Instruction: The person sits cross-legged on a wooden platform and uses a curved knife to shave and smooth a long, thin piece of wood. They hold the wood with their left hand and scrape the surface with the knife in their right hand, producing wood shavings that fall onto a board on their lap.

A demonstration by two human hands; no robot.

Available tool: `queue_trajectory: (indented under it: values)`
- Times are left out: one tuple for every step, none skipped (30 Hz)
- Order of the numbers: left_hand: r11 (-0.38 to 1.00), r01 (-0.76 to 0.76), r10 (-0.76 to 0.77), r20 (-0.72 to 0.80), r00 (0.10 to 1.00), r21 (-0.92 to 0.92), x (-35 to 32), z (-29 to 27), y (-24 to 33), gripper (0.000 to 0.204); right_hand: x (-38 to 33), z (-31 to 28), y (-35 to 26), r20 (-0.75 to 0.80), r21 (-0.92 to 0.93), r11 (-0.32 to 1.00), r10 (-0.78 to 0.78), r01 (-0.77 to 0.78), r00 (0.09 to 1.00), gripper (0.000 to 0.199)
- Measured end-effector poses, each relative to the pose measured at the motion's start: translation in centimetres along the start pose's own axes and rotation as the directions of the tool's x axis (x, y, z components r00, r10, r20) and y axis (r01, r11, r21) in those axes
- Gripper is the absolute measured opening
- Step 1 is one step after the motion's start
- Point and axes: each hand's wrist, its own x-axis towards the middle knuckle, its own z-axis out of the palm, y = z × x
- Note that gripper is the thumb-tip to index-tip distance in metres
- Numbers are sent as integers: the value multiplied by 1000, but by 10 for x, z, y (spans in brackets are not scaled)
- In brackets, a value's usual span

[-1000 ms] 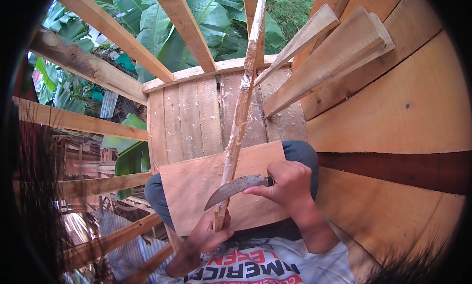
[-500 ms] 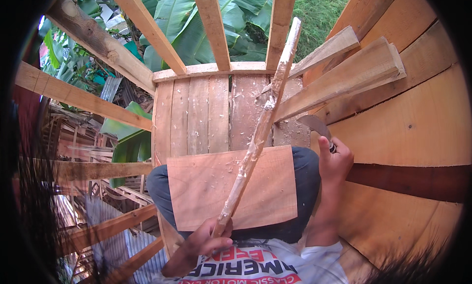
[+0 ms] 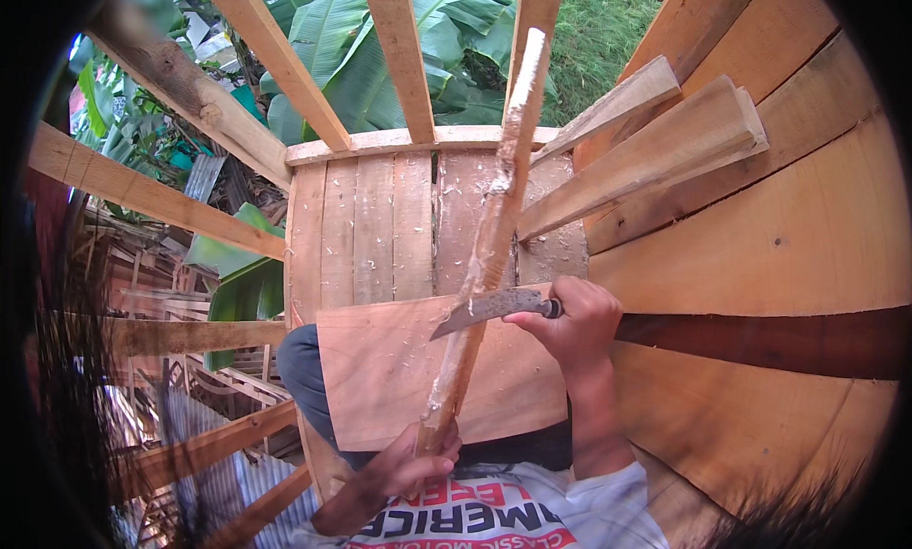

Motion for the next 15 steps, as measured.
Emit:
queue_trajectory:
  values:
    - [997, -26, 26, 1, 1000, 68, 0, 1, 1, 22, 4, -3, 0, -48, 40, 999, -5, 7, 999, 74]
    - [998, 10, -11, 2, 1000, 58, -2, 1, 4, 22, 7, -4, 0, -95, 80, 997, -7, 15, 995, 77]
    - [998, 54, -55, 6, 998, 44, -3, 3, 8, 22, 1, -7, 2, -85, 38, 999, 8, -5, 996, 76]
    - [995, 99, -99, 12, 995, 31, -4, 3, 9, 22, 0, -7, 2, -50, 37, 999, 29, -27, 998, 76]
    - [994, 95, -93, 32, 995, -57, -4, 0, 6, 22, -1, -8, 1, -16, 34, 998, 50, -49, 999, 76]
    - [986, 88, -81, 56, 995, -138, -1, -5, 1, 22, 0, -9, -1, 10, 27, 997, 69, -69, 998, 75]
    - [972, 84, -68, 80, 994, -219, 1, -8, -2, 22, -5, -8, -3, 42, 32, 999, 33, -34, 999, 73]
    - [982, 65, -53, 71, 996, -179, 2, -10, -4, 22, -16, -5, -5, 74, 37, 999, -3, 0, 997, 70]
    - [989, 49, -41, 60, 997, -141, 2, -12, -5, 22, -22, -3, -10, 110, 45, 999, -36, 31, 993, 67]
    - [994, 33, -28, 50, 998, -103, 3, -12, -7, 23, -24, -4, -13, 104, 49, 996, -75, 70, 992, 67]
    - [997, 35, -33, 31, 999, -76, 3, -11, -7, 23, -25, -6, -17, 100, 53, 993, -114, 109, 988, 66]
    - [998, 33, -33, 0, 999, -50, 0, -8, -7, 23, -24, -6, -22, 96, 68, 986, -158, 152, 983, 65]
    - [999, 34, -35, -23, 999, -24, -2, -5, -8, 22, -19, -8, -14, 71, 46, 995, -93, 90, 993, 65]
    - [999, 33, -33, -17, 999, 9, -1, -3, -7, 23, -9, -12, 0, 46, 27, 999, -29, 28, 999, 64]
    - [999, 25, -25, -11, 1000, 48, 3, -3, -2, 23, -1, -13, 8, 12, 10, 999, 30, -30, 999, 63]
